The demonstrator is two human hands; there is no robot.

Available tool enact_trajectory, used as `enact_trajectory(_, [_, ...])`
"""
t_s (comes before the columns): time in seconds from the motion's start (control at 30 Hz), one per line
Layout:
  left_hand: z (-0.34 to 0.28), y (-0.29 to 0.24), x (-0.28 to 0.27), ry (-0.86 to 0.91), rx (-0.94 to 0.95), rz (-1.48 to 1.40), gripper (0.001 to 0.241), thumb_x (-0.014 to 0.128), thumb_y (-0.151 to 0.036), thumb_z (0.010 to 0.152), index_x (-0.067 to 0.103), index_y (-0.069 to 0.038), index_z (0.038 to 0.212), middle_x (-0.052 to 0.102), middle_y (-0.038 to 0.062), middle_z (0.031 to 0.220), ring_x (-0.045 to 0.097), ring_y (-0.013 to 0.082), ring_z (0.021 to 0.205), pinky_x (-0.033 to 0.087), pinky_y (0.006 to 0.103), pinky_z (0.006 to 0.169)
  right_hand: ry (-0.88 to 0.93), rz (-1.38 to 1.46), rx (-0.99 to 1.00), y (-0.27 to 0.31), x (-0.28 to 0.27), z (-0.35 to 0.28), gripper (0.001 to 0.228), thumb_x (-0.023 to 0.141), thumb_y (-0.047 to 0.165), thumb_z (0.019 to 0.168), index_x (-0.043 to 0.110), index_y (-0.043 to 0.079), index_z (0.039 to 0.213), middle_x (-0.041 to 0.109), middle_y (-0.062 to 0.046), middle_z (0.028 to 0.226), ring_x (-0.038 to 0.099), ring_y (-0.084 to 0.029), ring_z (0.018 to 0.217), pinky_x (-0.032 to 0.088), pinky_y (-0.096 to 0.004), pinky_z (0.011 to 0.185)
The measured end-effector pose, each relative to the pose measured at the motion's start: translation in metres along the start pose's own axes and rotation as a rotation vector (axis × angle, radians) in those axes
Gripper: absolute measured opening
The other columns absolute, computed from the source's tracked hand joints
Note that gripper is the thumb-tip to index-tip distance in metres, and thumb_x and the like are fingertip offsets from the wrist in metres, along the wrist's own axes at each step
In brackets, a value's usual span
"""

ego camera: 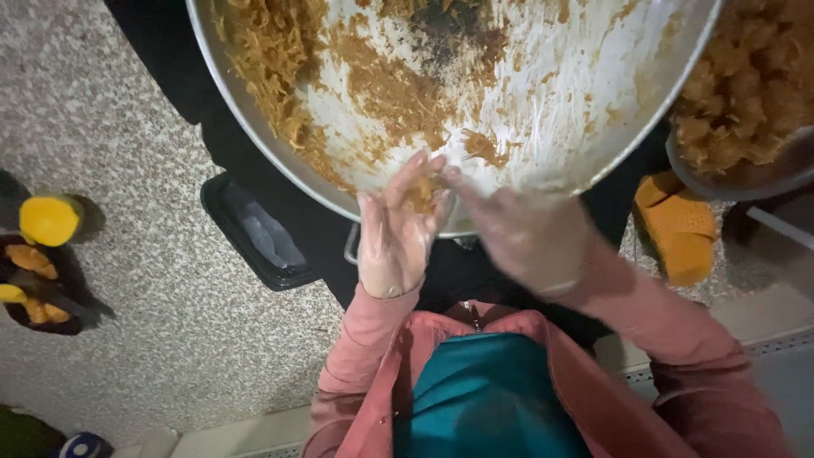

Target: Portioning and shaping a shredded food mixture into small balls using a spoon and hands in a large metal bowl.

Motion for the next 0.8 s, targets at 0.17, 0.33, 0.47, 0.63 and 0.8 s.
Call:
enact_trajectory(0.17, [0.006,0.009,0.012,0.123,0.053,-0.136,0.065,0.030,-0.054,0.114,0.050,-0.005,0.153,0.056,0.021,0.149,0.053,0.0373,0.141,0.040,0.0543,0.122,0.051,-0.262,-0.106,0.038,0.014,-0.003,0.063,0.046,0.014,0.091,0.049,0.006,0.153,0.051,-0.004,0.068,0.048,-0.023,0.051,0.040,-0.042,0.046])
enact_trajectory(0.33, [0.025,-0.021,0.031,-0.028,-0.073,0.536,0.045,0.047,-0.023,0.105,0.042,-0.001,0.143,0.043,0.026,0.144,0.052,0.0418,0.125,0.042,0.0574,0.105,0.132,0.424,0.169,0.017,-0.057,0.044,0.047,0.050,0.015,0.096,0.063,0.017,0.141,0.070,0.001,0.078,0.065,-0.021,0.066,0.050,-0.032,0.056])
enact_trajectory(0.47, [-0.002,-0.016,0.037,0.258,0.481,1.178,0.030,0.049,-0.021,0.100,0.074,-0.010,0.113,0.068,0.005,0.106,0.068,0.0267,0.097,0.059,0.0406,0.093,0.182,0.687,0.286,0.013,-0.082,0.059,0.036,0.055,0.018,0.099,0.072,0.020,0.131,0.078,-0.002,0.092,0.071,-0.027,0.078,0.056,-0.037,0.072])
enact_trajectory(0.63, [-0.005,-0.002,0.022,0.125,0.599,1.393,0.029,0.046,-0.011,0.099,0.072,-0.009,0.112,0.069,0.002,0.103,0.069,0.0223,0.092,0.060,0.0369,0.088,0.202,0.001,0.089,0.020,-0.063,0.016,0.043,0.051,0.024,0.098,0.064,0.026,0.138,0.064,0.003,0.071,0.061,-0.019,0.057,0.051,-0.038,0.055])
enact_trajectory(0.8, [0.005,-0.028,0.016,-0.059,0.586,1.307,0.018,0.060,-0.008,0.099,0.073,-0.007,0.112,0.076,0.008,0.103,0.075,0.0260,0.092,0.062,0.0360,0.087,0.175,-0.228,0.101,0.022,-0.064,0.002,0.051,0.059,0.024,0.091,0.062,0.018,0.143,0.056,-0.003,0.063,0.058,-0.022,0.050,0.046,-0.035,0.044])
Point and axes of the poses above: each hand's wrist, its own z-axis towards the middle knuckle, its own x-axis out of the palm, y = z × x, the point moved 6 cm from there along z, towards the middle knuckle
